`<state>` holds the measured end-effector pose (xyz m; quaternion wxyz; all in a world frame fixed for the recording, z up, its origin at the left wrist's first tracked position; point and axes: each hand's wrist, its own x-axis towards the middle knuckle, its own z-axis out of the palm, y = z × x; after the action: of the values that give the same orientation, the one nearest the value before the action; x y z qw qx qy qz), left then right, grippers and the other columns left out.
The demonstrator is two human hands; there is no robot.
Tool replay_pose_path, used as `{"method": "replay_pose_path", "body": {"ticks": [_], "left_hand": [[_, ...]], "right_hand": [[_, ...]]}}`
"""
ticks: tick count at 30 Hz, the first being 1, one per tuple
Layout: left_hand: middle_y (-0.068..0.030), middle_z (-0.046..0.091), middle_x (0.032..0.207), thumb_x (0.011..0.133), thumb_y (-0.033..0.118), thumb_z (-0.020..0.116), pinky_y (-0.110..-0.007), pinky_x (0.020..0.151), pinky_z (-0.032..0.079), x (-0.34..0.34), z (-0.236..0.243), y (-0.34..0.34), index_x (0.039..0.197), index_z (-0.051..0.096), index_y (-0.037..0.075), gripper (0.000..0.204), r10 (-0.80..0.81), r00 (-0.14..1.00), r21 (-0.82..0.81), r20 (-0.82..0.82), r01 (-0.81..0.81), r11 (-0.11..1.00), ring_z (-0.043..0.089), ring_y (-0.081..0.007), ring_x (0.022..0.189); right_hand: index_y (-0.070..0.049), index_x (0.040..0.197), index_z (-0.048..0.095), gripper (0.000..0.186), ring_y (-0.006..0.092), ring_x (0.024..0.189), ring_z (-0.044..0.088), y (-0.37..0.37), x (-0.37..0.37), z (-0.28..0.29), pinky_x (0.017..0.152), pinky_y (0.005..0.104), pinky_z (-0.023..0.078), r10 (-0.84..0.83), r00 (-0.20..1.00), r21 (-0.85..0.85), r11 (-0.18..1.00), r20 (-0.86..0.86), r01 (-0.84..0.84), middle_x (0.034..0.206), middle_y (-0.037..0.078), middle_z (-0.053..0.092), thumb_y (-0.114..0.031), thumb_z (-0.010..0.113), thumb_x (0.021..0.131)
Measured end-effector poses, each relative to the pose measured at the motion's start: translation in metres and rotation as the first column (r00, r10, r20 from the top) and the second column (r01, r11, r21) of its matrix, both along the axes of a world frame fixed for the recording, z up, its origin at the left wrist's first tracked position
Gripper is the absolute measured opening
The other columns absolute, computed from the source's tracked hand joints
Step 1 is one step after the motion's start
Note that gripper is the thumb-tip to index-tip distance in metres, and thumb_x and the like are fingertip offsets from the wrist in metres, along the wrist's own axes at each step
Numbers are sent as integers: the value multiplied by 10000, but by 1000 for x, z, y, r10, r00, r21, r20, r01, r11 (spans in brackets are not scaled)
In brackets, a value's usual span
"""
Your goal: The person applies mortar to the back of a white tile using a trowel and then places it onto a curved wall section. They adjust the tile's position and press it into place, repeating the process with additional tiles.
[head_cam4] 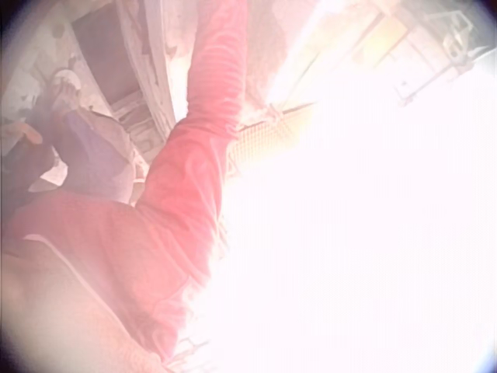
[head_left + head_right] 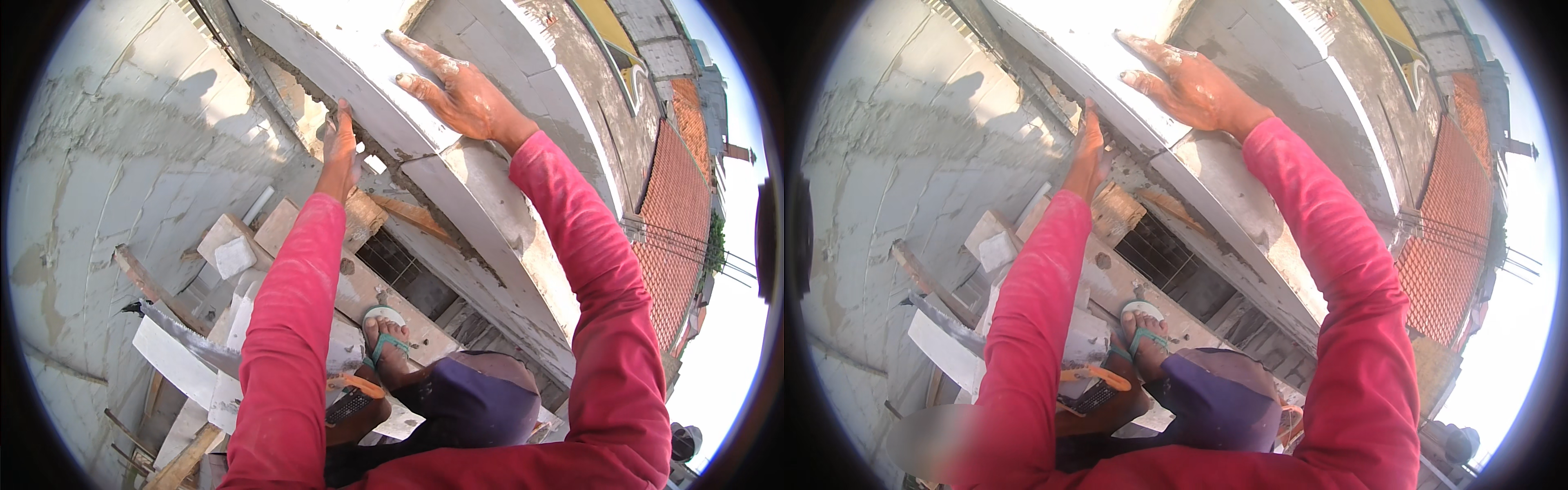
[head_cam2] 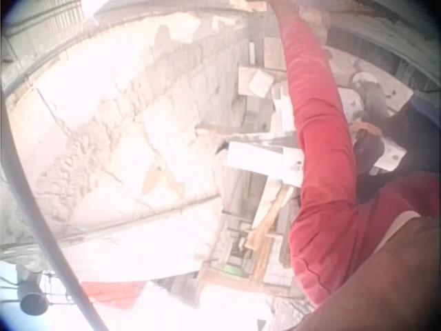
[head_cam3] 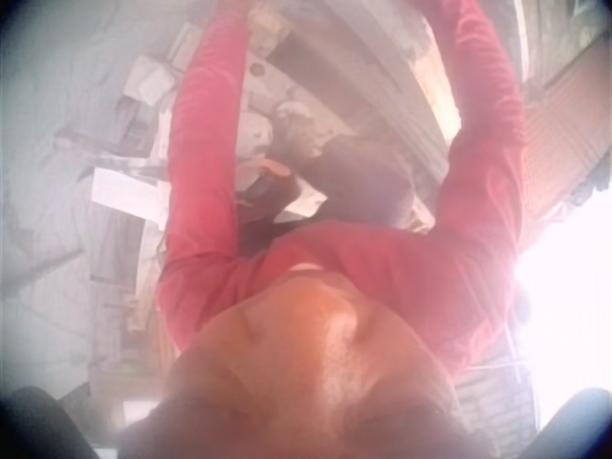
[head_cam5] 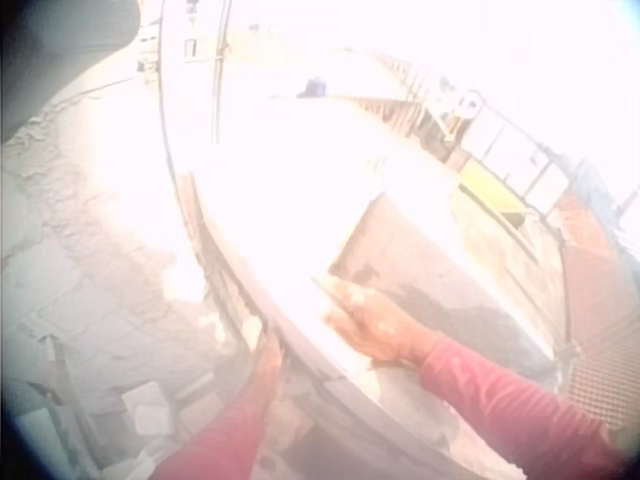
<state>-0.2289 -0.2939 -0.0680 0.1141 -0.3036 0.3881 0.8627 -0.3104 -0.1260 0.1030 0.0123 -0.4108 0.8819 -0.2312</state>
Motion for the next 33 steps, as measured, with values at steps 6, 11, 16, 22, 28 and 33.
{"method": "replay_pose_path", "body": {"ticks": [6,11,16,22,28,33], "left_hand": [[-204,377,1590,785,849,654,-521,1185,382,0,-26,-14,1599,216,-30,1276,-12,1000,38,-5,13,999,403,-342,1464],[-213,374,1587,817,820,661,-498,1162,404,0,-27,-6,1590,233,-53,1242,20,999,39,31,-21,999,422,-342,1448],[-195,381,1574,867,782,646,-495,1126,419,0,-30,-3,1585,241,-55,1175,63,997,34,-47,-61,998,438,-318,1422],[-197,391,1556,853,795,654,-554,1103,411,1,-24,-2,1584,260,-31,1171,44,999,22,-7,-43,999,443,-332,1402],[-178,372,1536,884,803,595,-531,1095,428,0,-30,-9,1572,319,28,1073,20,1000,-20,5,-19,1000,417,-345,1382],[-158,386,1514,889,807,588,-507,1070,456,3,-28,-6,1570,343,29,1062,29,999,-3,-35,-29,1000,428,-332,1351]], "right_hand": [[-125,1549,474,743,426,1135,691,-24,20,11,1000,487,547,-134,991,169,977,5,131,1311,297,650,-547,663,967],[-123,1531,511,776,429,1117,703,-18,18,8,974,484,564,-123,992,78,990,23,121,1251,293,684,-560,721,925],[-48,1533,456,675,484,1252,577,-15,17,16,1049,506,483,22,998,54,998,-57,-19,1390,307,582,-317,676,954],[-45,1545,447,730,456,1232,603,-20,12,15,1057,489,476,63,995,-4,998,-83,-64,1375,303,598,-317,719,924],[-135,1528,528,774,418,1155,692,-19,16,7,1000,488,553,-90,996,69,993,-10,90,1263,272,688,-554,744,915],[-161,1508,548,697,414,1211,649,-20,18,8,1032,491,521,-83,996,43,996,12,83,1305,244,677,-473,752,919]]}}
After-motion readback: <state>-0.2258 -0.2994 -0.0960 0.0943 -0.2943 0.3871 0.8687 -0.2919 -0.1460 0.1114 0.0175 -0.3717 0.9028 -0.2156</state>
